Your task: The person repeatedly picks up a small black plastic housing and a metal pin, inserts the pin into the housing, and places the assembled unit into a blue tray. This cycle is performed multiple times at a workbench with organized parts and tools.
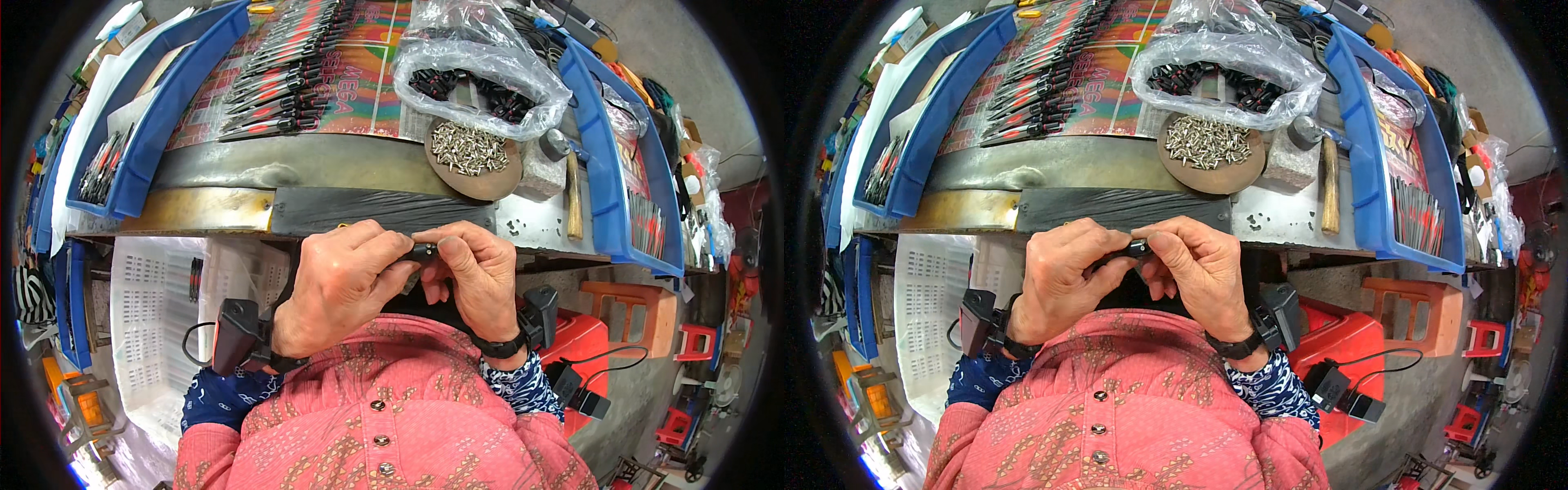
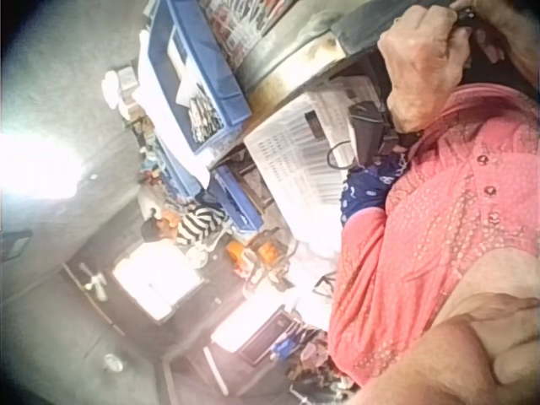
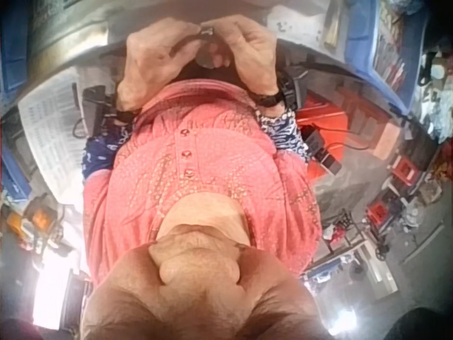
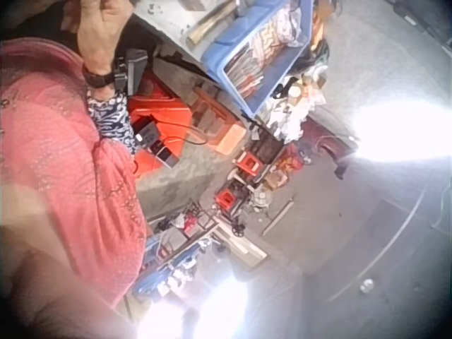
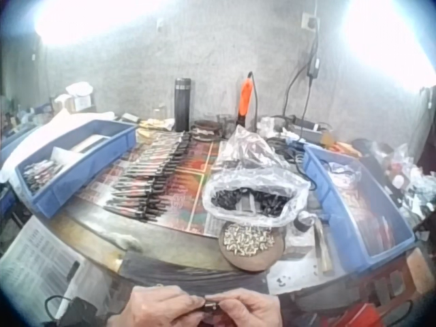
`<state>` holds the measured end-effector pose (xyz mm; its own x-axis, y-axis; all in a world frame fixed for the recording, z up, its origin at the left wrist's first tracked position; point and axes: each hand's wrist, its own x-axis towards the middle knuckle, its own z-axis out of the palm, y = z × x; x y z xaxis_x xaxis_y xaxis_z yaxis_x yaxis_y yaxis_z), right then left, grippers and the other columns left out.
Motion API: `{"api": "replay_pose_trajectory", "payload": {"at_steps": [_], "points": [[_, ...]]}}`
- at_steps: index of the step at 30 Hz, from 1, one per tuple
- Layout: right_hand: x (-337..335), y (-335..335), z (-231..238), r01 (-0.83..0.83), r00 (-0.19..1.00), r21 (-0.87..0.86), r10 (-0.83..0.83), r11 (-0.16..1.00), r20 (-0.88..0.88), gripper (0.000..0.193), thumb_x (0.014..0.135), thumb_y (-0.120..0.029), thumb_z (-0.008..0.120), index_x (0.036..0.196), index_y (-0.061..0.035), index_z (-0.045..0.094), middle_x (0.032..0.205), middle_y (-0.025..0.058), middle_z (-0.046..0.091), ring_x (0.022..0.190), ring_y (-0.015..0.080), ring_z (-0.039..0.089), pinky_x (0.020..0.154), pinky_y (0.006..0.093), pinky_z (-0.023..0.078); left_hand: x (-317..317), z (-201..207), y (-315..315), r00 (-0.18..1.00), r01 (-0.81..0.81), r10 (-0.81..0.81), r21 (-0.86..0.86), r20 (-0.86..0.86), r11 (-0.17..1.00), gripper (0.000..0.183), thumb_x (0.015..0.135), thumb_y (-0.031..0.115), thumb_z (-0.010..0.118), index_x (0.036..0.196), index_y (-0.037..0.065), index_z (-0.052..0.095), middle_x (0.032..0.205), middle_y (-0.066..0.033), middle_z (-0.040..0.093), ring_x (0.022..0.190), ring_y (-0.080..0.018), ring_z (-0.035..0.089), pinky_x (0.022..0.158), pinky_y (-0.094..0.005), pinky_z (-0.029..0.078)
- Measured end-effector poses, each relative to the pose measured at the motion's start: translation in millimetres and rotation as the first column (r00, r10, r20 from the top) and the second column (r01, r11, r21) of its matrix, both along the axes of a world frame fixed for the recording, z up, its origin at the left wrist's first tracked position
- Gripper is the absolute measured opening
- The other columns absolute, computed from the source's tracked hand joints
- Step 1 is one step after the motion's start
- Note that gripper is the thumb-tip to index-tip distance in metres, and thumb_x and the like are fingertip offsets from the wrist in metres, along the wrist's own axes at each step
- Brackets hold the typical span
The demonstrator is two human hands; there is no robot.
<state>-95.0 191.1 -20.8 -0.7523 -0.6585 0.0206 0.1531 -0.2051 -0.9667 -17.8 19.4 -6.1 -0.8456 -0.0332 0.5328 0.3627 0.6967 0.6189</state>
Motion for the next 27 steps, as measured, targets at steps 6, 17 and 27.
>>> {"api": "replay_pose_trajectory", "payload": {"at_steps": [6,17,27], "points": [[4,-2,6,0.008,1.000,0.067,-0.010,0.998,0.029,0.016,0.097,-0.013,0.061,0.103,0.0015,0.065,0.071,0.0013,0.062,0.056,0.0042,0.054,0.049,0.0180,0.042,1,-4,2,0.999,-0.040,0.037,-0.103,-0.031,0.994,0.023,0.069,0.001,0.075,0.090,0.001,0.067,0.073,-0.0109,0.062,0.062,-0.0279,0.061,0.055,-0.0357,0.048],[-1,1,2,-0.018,0.996,0.034,0.016,0.999,0.084,0.013,0.095,-0.010,0.063,0.100,0.0019,0.066,0.073,0.0033,0.064,0.056,0.0046,0.054,0.049,0.0187,0.044,0,-7,4,0.999,-0.032,0.026,-0.148,-0.040,0.988,0.021,0.070,0.002,0.074,0.090,0.001,0.067,0.073,-0.0103,0.062,0.061,-0.0264,0.061,0.055,-0.0349,0.048],[1,3,-13,-0.019,0.999,-0.055,0.022,0.998,0.038,0.020,0.095,-0.018,0.065,0.105,-0.0012,0.069,0.070,0.0028,0.065,0.055,0.0063,0.058,0.047,0.0177,0.042,-1,-2,-3,0.995,0.077,-0.080,0.061,0.057,0.995,0.023,0.068,0.000,0.078,0.089,0.001,0.067,0.070,-0.0103,0.062,0.057,-0.0219,0.060,0.051,-0.0308,0.047]]}}
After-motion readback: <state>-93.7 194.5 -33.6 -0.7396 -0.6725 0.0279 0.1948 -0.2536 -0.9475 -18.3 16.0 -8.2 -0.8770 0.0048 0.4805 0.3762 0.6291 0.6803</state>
